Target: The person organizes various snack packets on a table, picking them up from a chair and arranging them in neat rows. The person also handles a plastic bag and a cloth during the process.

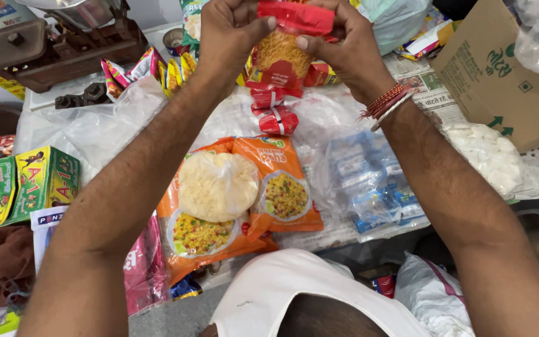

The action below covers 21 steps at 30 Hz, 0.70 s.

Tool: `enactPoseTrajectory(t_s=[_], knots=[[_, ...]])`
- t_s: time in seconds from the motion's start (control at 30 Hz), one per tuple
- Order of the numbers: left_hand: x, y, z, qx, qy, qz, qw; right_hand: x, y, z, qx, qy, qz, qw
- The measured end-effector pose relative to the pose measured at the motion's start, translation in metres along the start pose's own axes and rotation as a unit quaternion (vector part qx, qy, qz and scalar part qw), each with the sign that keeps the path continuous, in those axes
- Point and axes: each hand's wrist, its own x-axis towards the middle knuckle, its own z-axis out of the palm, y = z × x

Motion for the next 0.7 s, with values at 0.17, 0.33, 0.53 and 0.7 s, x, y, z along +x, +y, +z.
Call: enactPoseTrajectory(t_s=[0.17, 0.33, 0.53, 0.7], knots=[[0.01, -0.006, 0.013, 0.013, 0.071, 0.026, 0.997, 0.002, 0.005, 0.021, 0.042, -0.032, -0.015, 0.998], [0.012, -0.003, 0.012, 0.027, 0.077, 0.051, 0.995, 0.006, 0.011, 0.025, 0.024, 0.007, -0.059, 0.998], [0.009, -0.001, 0.009, 0.054, 0.071, 0.018, 0.996, 0.01, 0.016, 0.022, -0.009, 0.053, -0.092, 0.994], [-0.001, -0.027, 0.016, -0.197, -0.006, -0.124, 0.973, 0.018, 0.02, 0.025, -0.027, 0.075, -0.12, 0.99]])
